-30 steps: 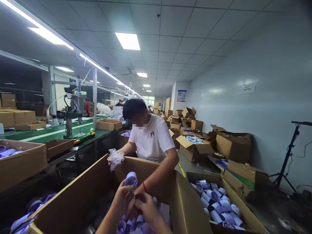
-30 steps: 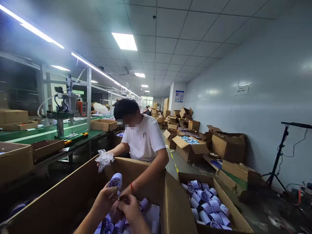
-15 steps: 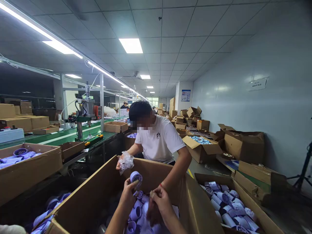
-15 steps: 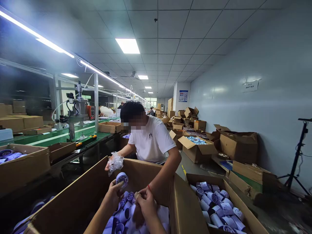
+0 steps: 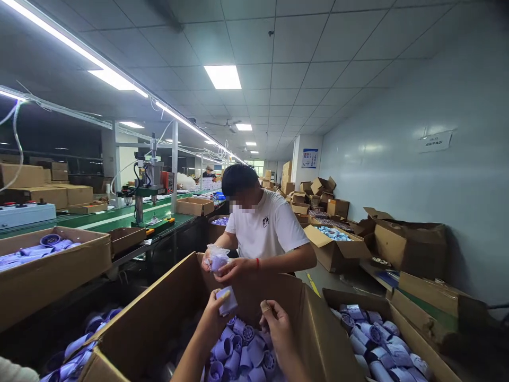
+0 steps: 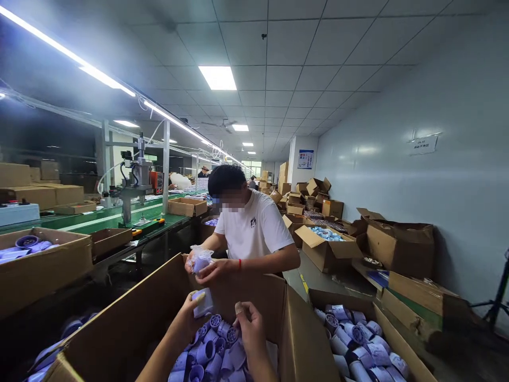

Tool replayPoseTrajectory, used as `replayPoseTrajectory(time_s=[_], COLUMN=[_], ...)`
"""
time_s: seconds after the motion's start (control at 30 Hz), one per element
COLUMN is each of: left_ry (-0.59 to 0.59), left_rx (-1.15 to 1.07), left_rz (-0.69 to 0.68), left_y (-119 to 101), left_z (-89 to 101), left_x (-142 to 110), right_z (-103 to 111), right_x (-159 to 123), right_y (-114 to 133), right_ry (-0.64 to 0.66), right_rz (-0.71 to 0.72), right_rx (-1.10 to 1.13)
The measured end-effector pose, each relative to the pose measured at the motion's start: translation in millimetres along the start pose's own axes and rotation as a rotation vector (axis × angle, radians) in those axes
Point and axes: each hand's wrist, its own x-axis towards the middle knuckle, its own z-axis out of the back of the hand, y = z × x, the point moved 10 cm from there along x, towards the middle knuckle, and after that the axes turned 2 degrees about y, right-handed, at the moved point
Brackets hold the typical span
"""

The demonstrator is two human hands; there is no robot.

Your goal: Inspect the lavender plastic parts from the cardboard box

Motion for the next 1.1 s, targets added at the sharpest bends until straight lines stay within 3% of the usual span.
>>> replayPoseTrajectory(time_s=[0.27, 0.43, 0.57, 0.77, 1.1], left_ry=[0.151, 0.216, 0.245, 0.177, 0.236], left_rx=[0.404, 0.794, 1.004, 0.962, 0.836], left_rz=[-0.154, -0.363, -0.495, -0.531, -0.478], left_y=[2.3, -3.6, -8.6, -10.3, 3.2], left_z=[-15.6, -29.7, -40.4, -31.6, -22.2], left_x=[4.4, -5.1, -12.9, -6.9, 1.8], right_z=[1.9, 4.8, -3.8, -13.1, -18.8], right_x=[1.5, -2.7, -10.7, -21.8, -24.1], right_y=[0.9, 7.2, 14.3, 17.6, 21.5], right_ry=[0.020, 0.013, 0.101, 0.221, 0.282], right_rz=[0.051, 0.040, 0.000, -0.043, 0.092], right_rx=[0.065, 0.102, 0.174, 0.230, -0.042])
